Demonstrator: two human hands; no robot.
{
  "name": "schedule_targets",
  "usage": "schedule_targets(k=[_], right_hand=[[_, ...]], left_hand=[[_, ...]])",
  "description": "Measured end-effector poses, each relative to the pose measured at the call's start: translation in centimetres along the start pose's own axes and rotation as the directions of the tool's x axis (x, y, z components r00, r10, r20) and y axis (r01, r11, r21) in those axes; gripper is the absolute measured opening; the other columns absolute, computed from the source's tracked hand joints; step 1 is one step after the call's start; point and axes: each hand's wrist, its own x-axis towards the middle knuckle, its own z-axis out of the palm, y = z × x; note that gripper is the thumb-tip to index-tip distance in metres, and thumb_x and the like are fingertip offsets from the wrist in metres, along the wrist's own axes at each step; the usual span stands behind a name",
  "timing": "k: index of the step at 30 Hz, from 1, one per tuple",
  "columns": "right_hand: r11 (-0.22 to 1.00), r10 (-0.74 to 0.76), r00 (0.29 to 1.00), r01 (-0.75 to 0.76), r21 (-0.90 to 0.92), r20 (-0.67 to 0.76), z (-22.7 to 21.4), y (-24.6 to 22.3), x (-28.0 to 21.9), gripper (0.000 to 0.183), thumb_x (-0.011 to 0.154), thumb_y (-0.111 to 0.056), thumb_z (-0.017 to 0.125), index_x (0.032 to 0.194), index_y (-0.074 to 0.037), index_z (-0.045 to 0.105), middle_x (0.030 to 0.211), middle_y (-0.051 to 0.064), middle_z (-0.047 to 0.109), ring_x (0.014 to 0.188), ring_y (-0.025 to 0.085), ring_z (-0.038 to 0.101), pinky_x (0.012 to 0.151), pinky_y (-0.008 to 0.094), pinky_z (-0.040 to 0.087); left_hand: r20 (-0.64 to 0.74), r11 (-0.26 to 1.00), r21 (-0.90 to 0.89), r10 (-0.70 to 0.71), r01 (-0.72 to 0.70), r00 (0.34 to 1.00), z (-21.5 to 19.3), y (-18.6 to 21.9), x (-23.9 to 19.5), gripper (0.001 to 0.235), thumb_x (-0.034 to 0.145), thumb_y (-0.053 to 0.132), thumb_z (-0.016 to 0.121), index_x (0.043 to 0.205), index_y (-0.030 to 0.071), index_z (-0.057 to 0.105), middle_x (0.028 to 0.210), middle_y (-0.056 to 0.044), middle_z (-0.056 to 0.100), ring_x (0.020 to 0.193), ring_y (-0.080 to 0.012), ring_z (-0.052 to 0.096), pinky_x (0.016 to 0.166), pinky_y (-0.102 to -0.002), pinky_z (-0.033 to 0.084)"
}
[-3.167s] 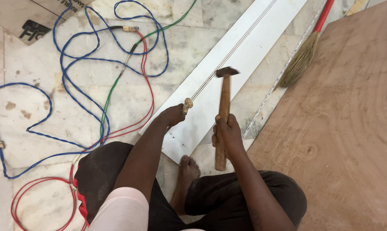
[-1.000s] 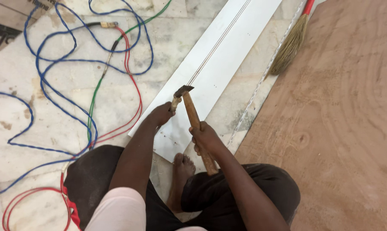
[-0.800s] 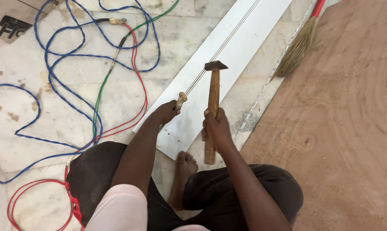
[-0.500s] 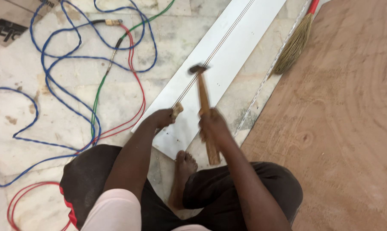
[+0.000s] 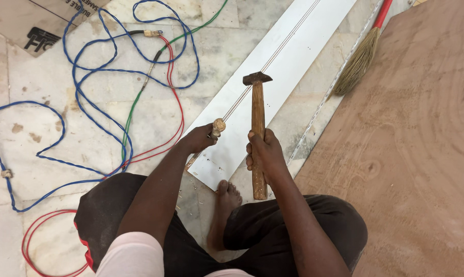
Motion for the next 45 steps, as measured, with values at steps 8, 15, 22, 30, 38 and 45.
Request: schedule_targets(k=[8,15,22,30,38,45], right_hand=[[0.999,-0.037,0.998,0.038,-0.022,0.049,0.3,0.2,-2.0,0.025,0.099,-0.030,0.059,0.106,-0.006,0.052,0.074,0.005,0.057,0.048,0.014,0.055,0.042,0.031,0.048],[0.999,-0.033,0.998,0.035,-0.035,0.061,0.7,0.2,-3.7,0.025,0.099,-0.028,0.059,0.107,-0.006,0.052,0.073,0.005,0.057,0.047,0.014,0.054,0.042,0.031,0.047],[0.965,-0.184,0.982,0.173,-0.198,-0.043,0.0,1.2,-5.9,0.023,0.101,-0.027,0.052,0.109,-0.006,0.049,0.070,0.006,0.057,0.045,0.015,0.056,0.039,0.032,0.049],[0.904,0.131,0.989,-0.088,-0.417,0.075,0.3,1.4,-5.4,0.016,0.102,-0.025,0.051,0.106,-0.009,0.054,0.071,0.005,0.058,0.047,0.014,0.054,0.044,0.030,0.051],[0.899,0.102,0.992,-0.061,-0.435,0.070,0.7,2.5,-3.1,0.022,0.104,-0.028,0.050,0.105,-0.006,0.048,0.072,0.005,0.057,0.048,0.015,0.054,0.044,0.032,0.051],[0.982,-0.085,0.994,0.073,-0.173,-0.065,-0.5,1.1,-1.1,0.030,0.106,-0.027,0.054,0.111,0.002,0.046,0.073,0.009,0.052,0.050,0.017,0.046,0.043,0.034,0.044]], left_hand=[[0.022,1.000,-0.029,-0.011,0.011,1.000,0.0,-0.5,-0.5,0.045,0.087,0.020,0.074,0.130,0.011,0.062,0.121,-0.010,0.073,0.112,-0.0252,0.069,0.098,-0.039,0.053],[-0.026,0.996,-0.084,0.019,-0.021,0.999,0.2,-0.9,-1.3,0.045,0.088,0.019,0.073,0.130,0.012,0.061,0.120,-0.010,0.074,0.111,-0.0248,0.070,0.097,-0.039,0.053],[-0.066,0.997,-0.058,0.044,-0.048,0.997,0.1,-0.7,-2.2,0.040,0.090,0.020,0.073,0.128,0.010,0.062,0.118,-0.010,0.075,0.111,-0.0250,0.070,0.097,-0.039,0.054],[-0.079,0.996,-0.048,0.072,-0.076,0.994,0.5,-1.2,-0.8,0.041,0.089,0.020,0.074,0.127,0.009,0.063,0.117,-0.011,0.074,0.109,-0.0267,0.070,0.097,-0.040,0.053],[-0.107,0.996,-0.085,0.030,-0.039,0.994,0.9,-1.5,0.4,0.040,0.089,0.022,0.074,0.125,0.011,0.063,0.114,-0.010,0.075,0.107,-0.0265,0.070,0.094,-0.040,0.053],[-0.089,0.993,-0.114,-0.005,-0.005,0.996,1.3,-1.7,1.6,0.032,0.090,0.023,0.074,0.117,0.009,0.064,0.107,-0.008,0.075,0.099,-0.0257,0.070,0.089,-0.040,0.053]])
